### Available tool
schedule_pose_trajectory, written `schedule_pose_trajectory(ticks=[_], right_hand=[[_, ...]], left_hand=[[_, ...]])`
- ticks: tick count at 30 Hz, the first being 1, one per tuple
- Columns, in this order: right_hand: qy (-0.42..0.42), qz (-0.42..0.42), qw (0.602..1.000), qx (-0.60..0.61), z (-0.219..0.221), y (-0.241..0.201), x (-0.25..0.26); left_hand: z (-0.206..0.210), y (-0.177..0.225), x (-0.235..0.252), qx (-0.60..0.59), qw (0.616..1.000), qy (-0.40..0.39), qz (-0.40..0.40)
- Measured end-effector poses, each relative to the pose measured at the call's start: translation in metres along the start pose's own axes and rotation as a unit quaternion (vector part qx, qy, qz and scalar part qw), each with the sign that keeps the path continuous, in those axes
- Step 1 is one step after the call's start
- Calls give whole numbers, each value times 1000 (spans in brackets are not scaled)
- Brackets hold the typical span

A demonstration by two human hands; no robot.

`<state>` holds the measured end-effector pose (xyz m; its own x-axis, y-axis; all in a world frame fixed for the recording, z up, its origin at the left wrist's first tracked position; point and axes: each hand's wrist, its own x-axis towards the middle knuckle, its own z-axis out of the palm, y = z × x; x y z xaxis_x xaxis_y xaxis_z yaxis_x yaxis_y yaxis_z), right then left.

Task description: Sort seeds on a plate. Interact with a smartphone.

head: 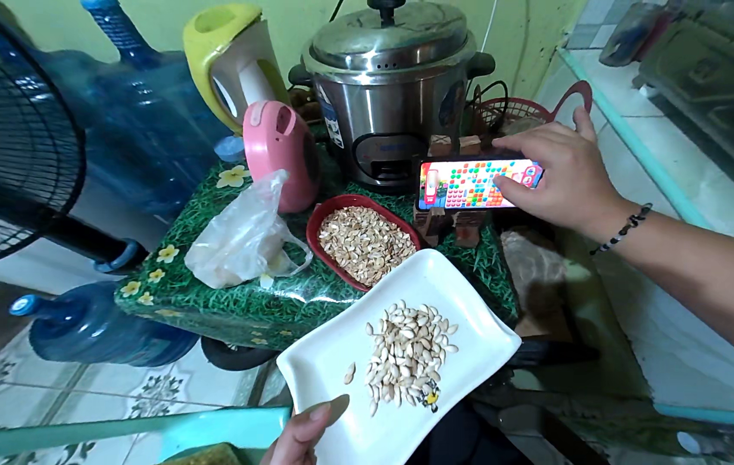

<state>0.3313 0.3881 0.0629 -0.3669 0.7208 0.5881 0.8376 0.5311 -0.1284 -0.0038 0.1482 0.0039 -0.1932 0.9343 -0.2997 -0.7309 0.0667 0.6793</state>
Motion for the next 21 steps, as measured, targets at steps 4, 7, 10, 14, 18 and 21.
schedule_pose_trajectory(ticks=[4, 7, 10, 14, 18, 21], right_hand=[[5, 22, 1000, -3, 0, -8, 8], [-1, 29, 1000, 1, 0, -11, 9], [-11, 23, 1000, 2, 0, -11, 11], [-32, -15, 999, -7, -2, -11, 17], [-46, -18, 999, -10, -4, -11, 21], [-49, -10, 999, -12, -3, -13, 22]], left_hand=[[4, 1, -1, 15, 1000, 8, -1], [2, 1, -1, 18, 1000, 12, -1], [0, 1, 1, 14, 1000, 8, -2], [0, 1, 1, 21, 1000, 13, -2], [1, 2, 2, 19, 1000, 17, 5], [2, 1, 2, 12, 1000, 17, 0]])
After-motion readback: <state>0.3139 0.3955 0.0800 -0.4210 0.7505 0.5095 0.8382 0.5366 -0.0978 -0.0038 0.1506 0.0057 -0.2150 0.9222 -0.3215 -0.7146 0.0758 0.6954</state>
